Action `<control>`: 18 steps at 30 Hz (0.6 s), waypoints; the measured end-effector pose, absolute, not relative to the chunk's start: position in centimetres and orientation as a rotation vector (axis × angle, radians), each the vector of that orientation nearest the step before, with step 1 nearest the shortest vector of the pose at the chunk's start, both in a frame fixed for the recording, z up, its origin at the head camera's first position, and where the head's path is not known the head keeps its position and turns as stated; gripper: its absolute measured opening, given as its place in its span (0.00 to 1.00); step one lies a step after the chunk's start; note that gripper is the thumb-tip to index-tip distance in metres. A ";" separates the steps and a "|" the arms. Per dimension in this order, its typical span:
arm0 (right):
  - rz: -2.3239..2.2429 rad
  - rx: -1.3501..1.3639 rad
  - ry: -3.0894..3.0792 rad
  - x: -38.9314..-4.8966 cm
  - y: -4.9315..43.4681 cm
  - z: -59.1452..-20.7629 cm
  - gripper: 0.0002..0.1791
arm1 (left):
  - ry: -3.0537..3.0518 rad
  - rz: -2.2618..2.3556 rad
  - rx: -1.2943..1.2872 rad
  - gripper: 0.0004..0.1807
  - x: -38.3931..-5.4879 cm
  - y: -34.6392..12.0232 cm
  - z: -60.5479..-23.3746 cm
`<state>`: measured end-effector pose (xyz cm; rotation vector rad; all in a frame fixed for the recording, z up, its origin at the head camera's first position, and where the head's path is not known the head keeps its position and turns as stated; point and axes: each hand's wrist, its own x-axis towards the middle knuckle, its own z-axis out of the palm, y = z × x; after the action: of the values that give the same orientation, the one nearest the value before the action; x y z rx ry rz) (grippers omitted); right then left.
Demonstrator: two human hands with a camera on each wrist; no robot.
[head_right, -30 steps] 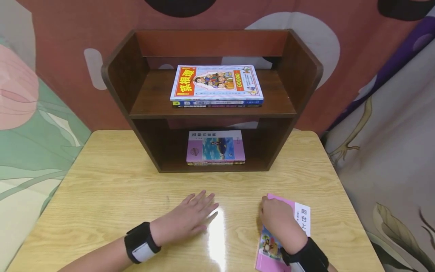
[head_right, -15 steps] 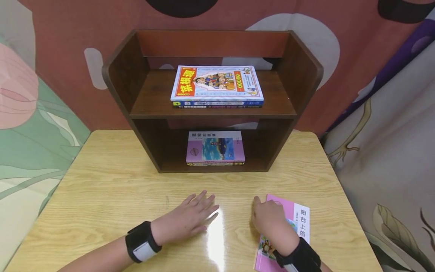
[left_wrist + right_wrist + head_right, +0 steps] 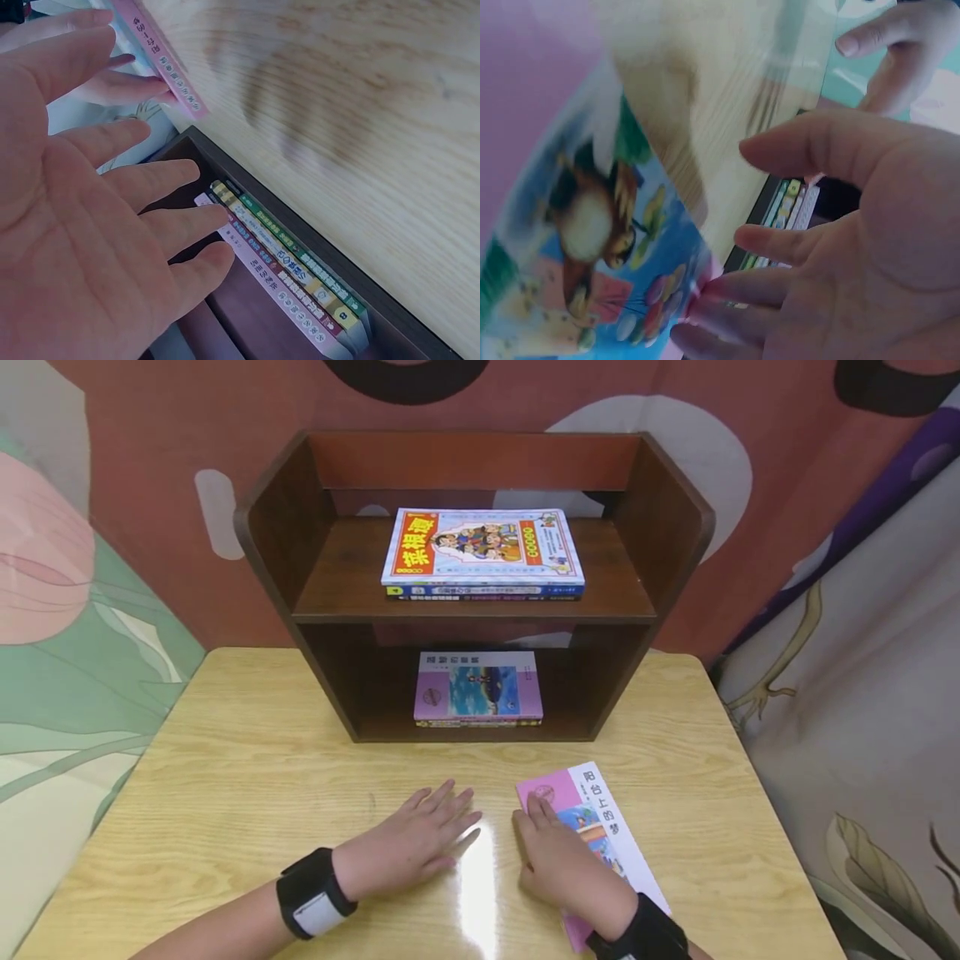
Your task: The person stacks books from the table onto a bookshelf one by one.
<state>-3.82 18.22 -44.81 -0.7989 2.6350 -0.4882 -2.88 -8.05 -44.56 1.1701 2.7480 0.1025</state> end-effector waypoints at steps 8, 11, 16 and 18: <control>-0.448 -1.059 2.523 -4.4 17.1 -45.3 0.45 | 2.756 0.090 1.121 0.36 -3.0 -7.9 -44.7; -0.404 -1.152 2.493 -4.2 16.5 -45.8 0.49 | 2.775 0.077 1.125 0.37 -3.0 -7.9 -44.8; -0.419 -1.254 2.438 -3.7 16.1 -46.2 0.48 | 2.815 0.032 1.130 0.35 -3.0 -7.9 -44.9; -0.423 -1.290 2.413 -3.5 16.0 -46.2 0.44 | 2.823 0.006 1.130 0.34 -3.1 -7.9 -44.9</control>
<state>-3.51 16.00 -46.19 -1.2896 2.4132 -0.4232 -3.11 -7.95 -44.93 1.1304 2.8230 0.0064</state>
